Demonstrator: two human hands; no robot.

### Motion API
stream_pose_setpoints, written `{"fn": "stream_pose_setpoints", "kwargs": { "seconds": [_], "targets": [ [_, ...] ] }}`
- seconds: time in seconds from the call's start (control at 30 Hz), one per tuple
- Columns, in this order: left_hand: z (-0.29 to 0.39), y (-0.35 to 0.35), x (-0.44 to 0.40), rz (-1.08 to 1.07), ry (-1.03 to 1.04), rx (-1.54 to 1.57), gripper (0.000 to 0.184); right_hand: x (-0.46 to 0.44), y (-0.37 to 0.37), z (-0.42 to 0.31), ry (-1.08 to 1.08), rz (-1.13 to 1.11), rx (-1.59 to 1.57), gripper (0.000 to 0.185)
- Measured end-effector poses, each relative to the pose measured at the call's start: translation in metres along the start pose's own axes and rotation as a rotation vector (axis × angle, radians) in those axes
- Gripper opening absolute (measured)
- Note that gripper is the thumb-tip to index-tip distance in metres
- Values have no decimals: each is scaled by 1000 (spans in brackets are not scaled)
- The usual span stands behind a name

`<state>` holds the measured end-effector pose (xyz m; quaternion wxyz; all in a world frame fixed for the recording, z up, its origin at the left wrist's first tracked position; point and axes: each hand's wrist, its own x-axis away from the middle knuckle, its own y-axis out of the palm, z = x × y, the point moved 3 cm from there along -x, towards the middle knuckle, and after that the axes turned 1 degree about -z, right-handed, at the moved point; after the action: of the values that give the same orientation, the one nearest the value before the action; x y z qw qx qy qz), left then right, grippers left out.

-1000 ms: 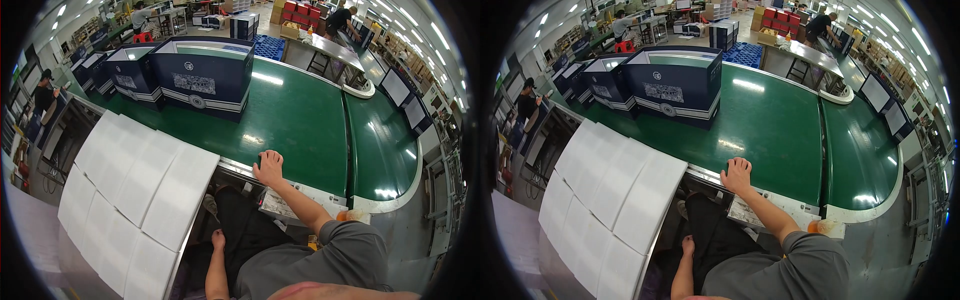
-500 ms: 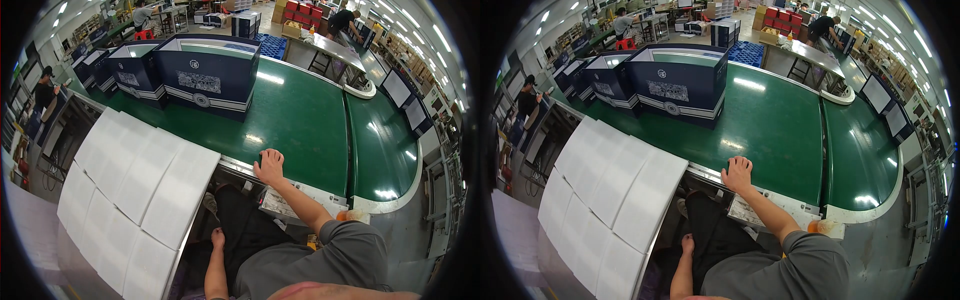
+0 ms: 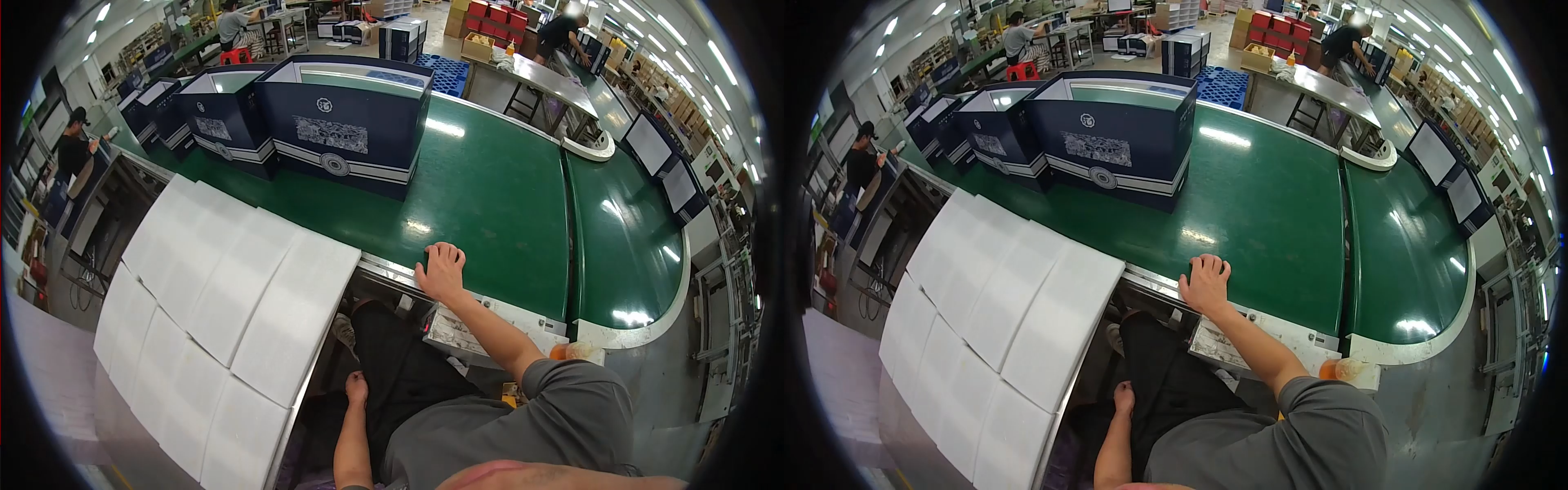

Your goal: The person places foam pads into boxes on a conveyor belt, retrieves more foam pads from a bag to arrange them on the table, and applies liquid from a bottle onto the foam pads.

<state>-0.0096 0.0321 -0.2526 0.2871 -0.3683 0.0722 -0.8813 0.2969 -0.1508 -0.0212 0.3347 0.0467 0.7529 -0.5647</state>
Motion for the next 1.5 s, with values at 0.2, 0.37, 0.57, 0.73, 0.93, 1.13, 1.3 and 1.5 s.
{"fn": "stream_pose_setpoints", "kwargs": {
  "seconds": [0.2,0.37,0.57,0.73,0.93,1.13,1.3,1.5],
  "targets": [
    [-2,1,0,4,-5,21,33,0,-3,-1,3,-6,0,42],
    [-2,1,0,4,-9,35,33,0,-3,0,7,-9,0,42],
    [-9,2,-5,-3,27,27,32,1,0,0,-12,-4,3,42],
    [-4,-1,-4,-25,6,37,32,1,-1,-1,-7,2,0,42],
    [-18,0,-12,15,68,-8,32,1,1,-2,-6,-9,12,42],
    [-18,0,-10,30,76,5,32,1,-2,-3,-17,-5,-5,41],
    [-11,-3,-5,25,81,-25,32,-1,-6,-6,-10,-3,-5,41],
    [-20,0,-9,15,84,35,32,-1,-12,-7,-6,8,15,40]
  ]
}}
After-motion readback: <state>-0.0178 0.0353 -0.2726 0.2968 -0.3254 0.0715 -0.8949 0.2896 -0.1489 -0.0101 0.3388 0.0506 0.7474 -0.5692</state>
